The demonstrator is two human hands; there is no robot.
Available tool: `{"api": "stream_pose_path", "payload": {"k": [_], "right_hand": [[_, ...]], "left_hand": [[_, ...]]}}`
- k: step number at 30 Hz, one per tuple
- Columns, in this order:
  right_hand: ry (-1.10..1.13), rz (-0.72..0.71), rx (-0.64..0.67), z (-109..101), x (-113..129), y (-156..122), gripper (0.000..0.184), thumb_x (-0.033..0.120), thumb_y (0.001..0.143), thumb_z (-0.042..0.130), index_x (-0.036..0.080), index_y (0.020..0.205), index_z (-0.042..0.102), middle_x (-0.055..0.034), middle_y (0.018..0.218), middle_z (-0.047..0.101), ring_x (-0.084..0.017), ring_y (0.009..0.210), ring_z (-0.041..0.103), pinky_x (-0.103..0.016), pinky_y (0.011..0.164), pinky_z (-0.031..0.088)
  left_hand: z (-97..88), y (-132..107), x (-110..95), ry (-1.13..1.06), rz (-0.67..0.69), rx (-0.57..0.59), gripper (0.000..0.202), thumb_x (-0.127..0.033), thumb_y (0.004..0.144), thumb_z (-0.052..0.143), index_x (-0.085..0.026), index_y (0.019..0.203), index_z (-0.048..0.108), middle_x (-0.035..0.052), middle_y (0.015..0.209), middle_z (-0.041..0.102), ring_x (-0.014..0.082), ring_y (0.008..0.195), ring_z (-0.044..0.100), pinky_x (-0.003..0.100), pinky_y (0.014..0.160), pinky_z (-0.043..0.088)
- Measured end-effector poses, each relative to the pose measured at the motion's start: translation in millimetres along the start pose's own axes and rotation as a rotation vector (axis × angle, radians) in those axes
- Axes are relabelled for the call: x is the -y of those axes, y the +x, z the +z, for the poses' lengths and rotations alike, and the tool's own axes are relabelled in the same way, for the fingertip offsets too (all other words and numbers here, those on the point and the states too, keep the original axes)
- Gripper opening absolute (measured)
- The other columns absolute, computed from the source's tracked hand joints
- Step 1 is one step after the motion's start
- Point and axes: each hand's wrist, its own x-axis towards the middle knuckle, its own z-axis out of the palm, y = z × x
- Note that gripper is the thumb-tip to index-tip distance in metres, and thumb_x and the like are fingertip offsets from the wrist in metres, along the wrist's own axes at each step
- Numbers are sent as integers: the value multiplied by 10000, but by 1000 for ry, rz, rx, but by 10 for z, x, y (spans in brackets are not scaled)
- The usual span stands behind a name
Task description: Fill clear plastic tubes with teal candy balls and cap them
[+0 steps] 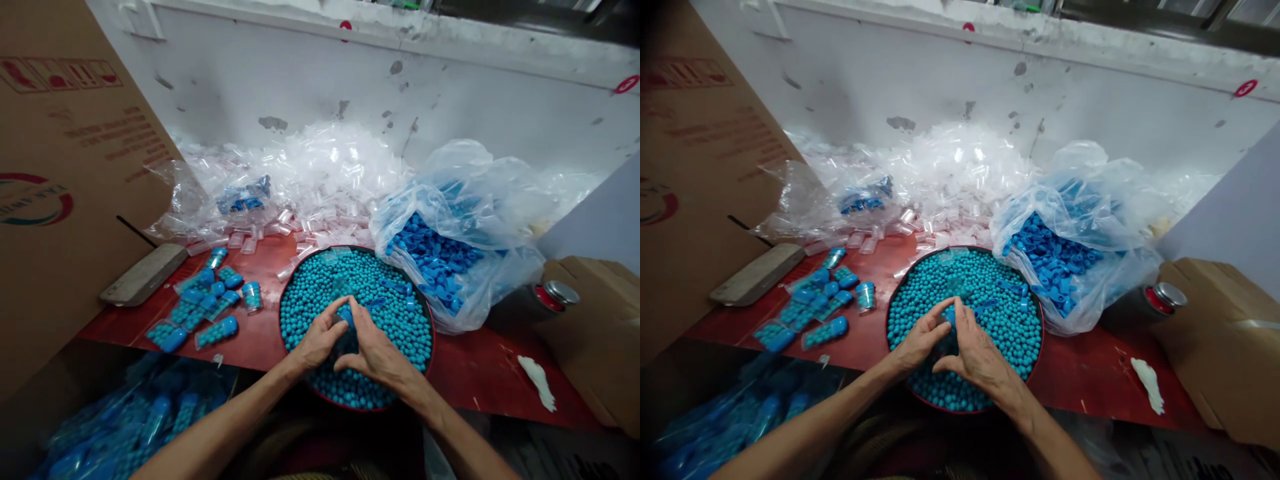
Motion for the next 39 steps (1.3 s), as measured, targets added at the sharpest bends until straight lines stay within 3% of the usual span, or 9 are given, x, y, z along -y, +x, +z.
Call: {"api": "stream_pose_path", "payload": {"k": [4, 8, 13, 17, 21, 24, 26, 34, 39], "right_hand": [[-125, 55, -41, 108, 30, -40, 1003, 386, 625, 654, 85, 1353, 32, -214, 1100, 459, -300, 870, 556, -414, 652, 484], [-187, -28, -61, 106, 71, -32, 945, 401, 646, 602, 70, 1346, 60, -174, 998, 500, -275, 782, 566, -389, 597, 481], [-221, -112, -8, 38, 73, 14, 905, 401, 628, 587, 86, 1340, 125, -148, 977, 513, -256, 790, 561, -353, 620, 477], [-237, -86, 33, 34, 45, -4, 898, 380, 611, 609, 94, 1335, 161, -161, 1003, 508, -255, 757, 573, -360, 605, 479], [-46, -47, -106, 82, 26, -63, 927, 351, 646, 613, 94, 1343, 58, -192, 1136, 455, -267, 943, 538, -359, 716, 483], [18, -54, -180, 113, 31, -94, 864, 348, 663, 607, 108, 1328, 112, -186, 1168, 444, -267, 1019, 504, -359, 769, 476], [1, -75, -194, 119, 47, -102, 804, 345, 672, 593, 104, 1309, 167, -184, 1149, 456, -266, 1007, 511, -366, 774, 475], [-119, -81, -236, 109, 121, -78, 701, 332, 645, 569, 69, 1228, 282, -147, 950, 517, -258, 860, 549, -376, 673, 498], [-124, -44, -233, 185, 91, -88, 670, 328, 637, 578, 83, 1199, 308, -138, 948, 516, -249, 833, 557, -365, 654, 498]], "left_hand": [[-23, -19, -22, 48, 17, 36, 490, -327, 746, 525, -173, 1193, 397, -61, 569, 312, 64, 497, 268, 184, 456, 227], [10, -35, -34, 76, 24, 13, 378, -347, 753, 515, -171, 1079, 441, -63, 574, 319, 64, 502, 265, 178, 464, 233], [116, -56, -21, 42, 83, -92, 237, -329, 756, 500, -168, 927, 470, -33, 709, 429, 77, 599, 359, 183, 571, 336], [172, -68, -28, 79, 105, -156, 177, -296, 768, 476, -169, 891, 480, -34, 710, 437, 82, 616, 381, 189, 597, 357], [153, -62, -72, 2, 55, -62, 347, -301, 749, 504, -181, 1067, 433, -37, 672, 456, 69, 531, 400, 191, 520, 364], [136, -66, -85, -186, -23, 15, 421, -332, 737, 514, -167, 1101, 383, -39, 630, 467, 71, 481, 441, 193, 471, 377], [140, -80, -81, -229, -24, -18, 416, -321, 723, 540, -168, 1077, 386, -48, 618, 462, 63, 477, 452, 185, 478, 386], [242, -118, -124, -151, -57, -157, 310, -368, 713, 535, -192, 934, 408, -90, 546, 379, 43, 375, 383, 159, 368, 327], [245, -91, -62, -17, -31, -234, 229, -325, 719, 526, -188, 884, 447, -72, 575, 421, 63, 468, 409, 177, 450, 345]]}}
